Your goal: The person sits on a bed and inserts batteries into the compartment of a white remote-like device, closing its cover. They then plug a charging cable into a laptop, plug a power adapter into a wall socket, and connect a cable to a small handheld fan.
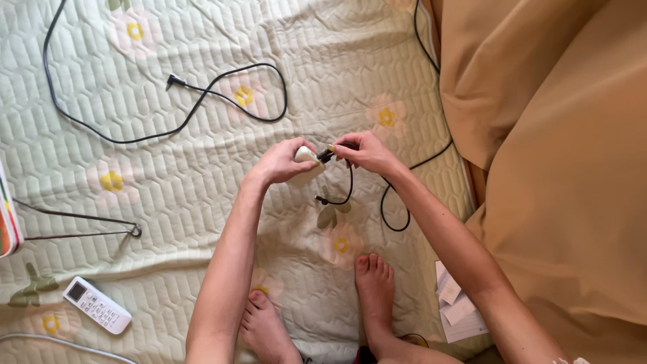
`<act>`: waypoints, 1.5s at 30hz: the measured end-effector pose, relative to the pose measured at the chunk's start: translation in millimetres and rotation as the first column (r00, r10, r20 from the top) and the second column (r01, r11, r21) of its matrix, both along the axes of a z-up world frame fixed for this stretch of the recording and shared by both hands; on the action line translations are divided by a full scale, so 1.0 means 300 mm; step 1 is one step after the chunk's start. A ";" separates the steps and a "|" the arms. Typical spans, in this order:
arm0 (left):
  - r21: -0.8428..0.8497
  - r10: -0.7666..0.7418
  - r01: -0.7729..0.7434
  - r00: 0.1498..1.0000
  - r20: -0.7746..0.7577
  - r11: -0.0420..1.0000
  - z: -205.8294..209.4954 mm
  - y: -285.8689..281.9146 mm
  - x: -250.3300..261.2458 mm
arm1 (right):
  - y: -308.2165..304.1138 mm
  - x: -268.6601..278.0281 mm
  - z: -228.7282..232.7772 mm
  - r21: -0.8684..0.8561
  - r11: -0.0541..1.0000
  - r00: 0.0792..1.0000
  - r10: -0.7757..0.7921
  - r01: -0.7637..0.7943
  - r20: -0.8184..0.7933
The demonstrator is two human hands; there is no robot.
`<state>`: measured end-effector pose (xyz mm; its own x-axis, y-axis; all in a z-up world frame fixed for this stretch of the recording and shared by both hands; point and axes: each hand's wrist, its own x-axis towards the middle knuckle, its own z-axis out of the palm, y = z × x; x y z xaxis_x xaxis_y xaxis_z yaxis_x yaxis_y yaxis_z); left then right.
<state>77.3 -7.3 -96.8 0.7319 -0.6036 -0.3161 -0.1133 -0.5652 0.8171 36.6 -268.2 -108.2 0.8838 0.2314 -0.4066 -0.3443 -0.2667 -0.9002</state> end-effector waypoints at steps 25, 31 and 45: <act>-0.393 0.379 -0.436 0.899 -0.218 0.810 0.152 -0.094 -0.061 | 0.026 0.243 0.345 -0.533 0.827 0.886 0.373 -0.181 0.277; -0.097 0.361 -0.356 0.932 0.041 0.930 0.060 -0.039 -0.113 | -0.290 0.414 0.225 -0.056 0.961 0.916 -0.239 0.271 0.322; -0.315 0.426 -0.451 0.893 -0.149 0.835 -0.364 -0.259 -0.103 | -0.371 0.149 -0.137 -0.456 0.876 0.948 -0.003 0.156 0.319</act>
<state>46.4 -85.0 -205.9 0.9285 -0.3028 -0.2150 0.1458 -0.2353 0.9609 81.3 -379.4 -149.3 0.9869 0.0041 -0.1610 -0.1173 -0.6666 -0.7361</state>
